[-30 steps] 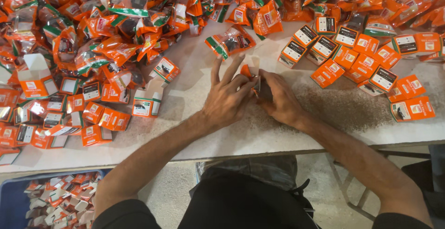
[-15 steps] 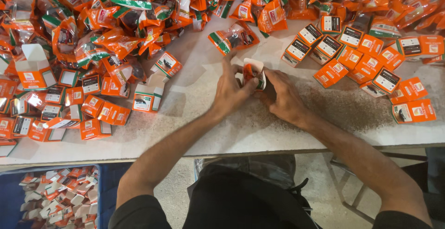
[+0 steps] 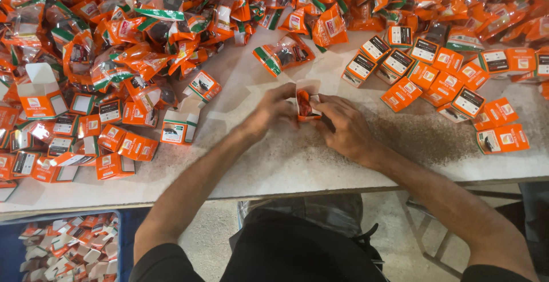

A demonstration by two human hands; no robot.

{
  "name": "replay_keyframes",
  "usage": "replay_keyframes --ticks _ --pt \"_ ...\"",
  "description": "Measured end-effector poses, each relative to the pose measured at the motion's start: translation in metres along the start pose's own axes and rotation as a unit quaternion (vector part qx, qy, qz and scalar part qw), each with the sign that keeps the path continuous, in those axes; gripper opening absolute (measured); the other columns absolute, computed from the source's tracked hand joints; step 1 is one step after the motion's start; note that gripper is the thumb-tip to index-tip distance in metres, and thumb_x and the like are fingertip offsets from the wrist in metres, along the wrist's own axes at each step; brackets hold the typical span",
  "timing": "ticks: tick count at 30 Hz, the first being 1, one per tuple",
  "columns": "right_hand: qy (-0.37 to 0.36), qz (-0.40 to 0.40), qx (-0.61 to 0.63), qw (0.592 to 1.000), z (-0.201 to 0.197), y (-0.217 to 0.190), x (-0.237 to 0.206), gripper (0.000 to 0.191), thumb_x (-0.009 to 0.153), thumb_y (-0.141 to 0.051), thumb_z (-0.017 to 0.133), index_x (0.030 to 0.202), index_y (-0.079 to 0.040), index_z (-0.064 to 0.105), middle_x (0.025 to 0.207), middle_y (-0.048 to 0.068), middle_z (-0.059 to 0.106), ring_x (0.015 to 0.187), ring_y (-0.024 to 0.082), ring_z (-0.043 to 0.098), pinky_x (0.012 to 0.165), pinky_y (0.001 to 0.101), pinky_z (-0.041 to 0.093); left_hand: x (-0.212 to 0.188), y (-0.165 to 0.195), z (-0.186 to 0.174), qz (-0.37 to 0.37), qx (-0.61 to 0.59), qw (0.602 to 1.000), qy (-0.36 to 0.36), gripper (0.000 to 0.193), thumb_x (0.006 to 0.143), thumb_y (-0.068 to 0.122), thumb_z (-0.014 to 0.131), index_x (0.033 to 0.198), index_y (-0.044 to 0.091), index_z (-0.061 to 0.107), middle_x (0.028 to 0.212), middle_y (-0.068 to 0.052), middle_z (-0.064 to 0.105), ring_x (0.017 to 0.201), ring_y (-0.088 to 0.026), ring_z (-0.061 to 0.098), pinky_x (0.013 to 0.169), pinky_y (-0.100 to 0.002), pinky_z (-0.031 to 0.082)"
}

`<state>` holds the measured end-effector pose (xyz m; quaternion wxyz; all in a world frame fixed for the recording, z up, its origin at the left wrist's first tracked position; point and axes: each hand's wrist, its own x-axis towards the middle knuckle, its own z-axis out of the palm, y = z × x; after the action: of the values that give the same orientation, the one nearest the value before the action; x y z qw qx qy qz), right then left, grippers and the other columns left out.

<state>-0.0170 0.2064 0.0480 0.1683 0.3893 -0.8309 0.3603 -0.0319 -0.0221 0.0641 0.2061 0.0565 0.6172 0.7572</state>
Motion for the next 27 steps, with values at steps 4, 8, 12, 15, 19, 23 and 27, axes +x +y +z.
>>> replay_keyframes --ticks 4,8,12,15,19,23,27 --pt "-0.001 -0.001 -0.003 1.0 -0.001 -0.003 0.001 0.037 0.085 -0.011 0.08 0.117 -0.004 0.062 0.122 0.018 0.07 0.118 0.038 0.067 0.1 0.0477 0.053 0.012 -0.005 -0.011 -0.005 -0.006 1.0 -0.009 0.017 0.096 0.017 0.066 0.097 0.0 0.069 0.084 -0.01 0.075 0.063 -0.017 0.069 0.057 -0.028 0.058" --pt "-0.011 0.027 0.0 1.0 -0.002 -0.005 0.002 0.035 0.087 -0.016 0.082 0.111 -0.004 0.06 0.112 0.018 0.07 0.105 0.038 0.068 0.09 0.0479 0.054 0.036 -0.013 -0.006 0.01 0.104 0.994 0.029 0.013 0.091 0.006 0.075 0.095 -0.002 0.066 0.082 -0.011 0.07 0.064 -0.016 0.064 0.054 -0.031 0.051" --pt "-0.022 0.075 0.007 0.997 -0.001 -0.004 0.001 0.04 0.086 -0.017 0.082 0.114 -0.005 0.056 0.104 0.016 0.071 0.097 0.037 0.07 0.083 0.0471 0.054 0.028 -0.014 0.011 0.157 0.243 0.955 0.071 0.019 0.091 0.005 0.068 0.107 -0.003 0.069 0.093 -0.011 0.075 0.079 -0.019 0.075 0.073 -0.033 0.06" --pt "-0.029 0.118 0.013 0.992 0.001 -0.002 -0.003 0.052 0.083 -0.016 0.083 0.119 -0.003 0.048 0.104 0.018 0.07 0.097 0.038 0.07 0.081 0.0473 0.053 -0.001 -0.013 0.021 0.306 0.358 0.879 0.078 0.033 0.091 0.005 0.066 0.124 -0.001 0.068 0.118 -0.014 0.073 0.106 -0.028 0.073 0.093 -0.037 0.06" --pt "-0.013 0.075 0.008 0.997 0.002 0.002 -0.006 0.068 0.078 -0.015 0.087 0.124 0.0 0.04 0.106 0.024 0.068 0.098 0.042 0.069 0.082 0.0497 0.053 -0.021 -0.005 0.016 0.424 0.511 0.748 -0.012 0.06 0.082 0.025 0.082 0.13 -0.004 0.059 0.142 -0.025 0.058 0.135 -0.043 0.053 0.11 -0.048 0.048" --pt "-0.008 0.118 0.03 0.993 0.005 0.003 -0.007 0.062 0.08 -0.009 0.084 0.125 -0.002 0.042 0.109 0.021 0.07 0.103 0.04 0.071 0.084 0.048 0.055 -0.016 -0.007 0.012 0.363 0.466 0.807 -0.008 0.047 0.089 0.008 0.077 0.132 0.001 0.059 0.147 -0.022 0.057 0.144 -0.041 0.048 0.117 -0.046 0.045" --pt "-0.02 0.131 0.034 0.991 0.006 0.004 -0.006 0.061 0.08 -0.009 0.084 0.123 -0.002 0.041 0.11 0.02 0.07 0.104 0.038 0.071 0.085 0.0473 0.056 -0.011 -0.015 0.013 0.335 0.388 0.858 0.013 0.031 0.089 0.003 0.075 0.118 0.004 0.063 0.146 -0.019 0.061 0.146 -0.039 0.051 0.119 -0.045 0.048"
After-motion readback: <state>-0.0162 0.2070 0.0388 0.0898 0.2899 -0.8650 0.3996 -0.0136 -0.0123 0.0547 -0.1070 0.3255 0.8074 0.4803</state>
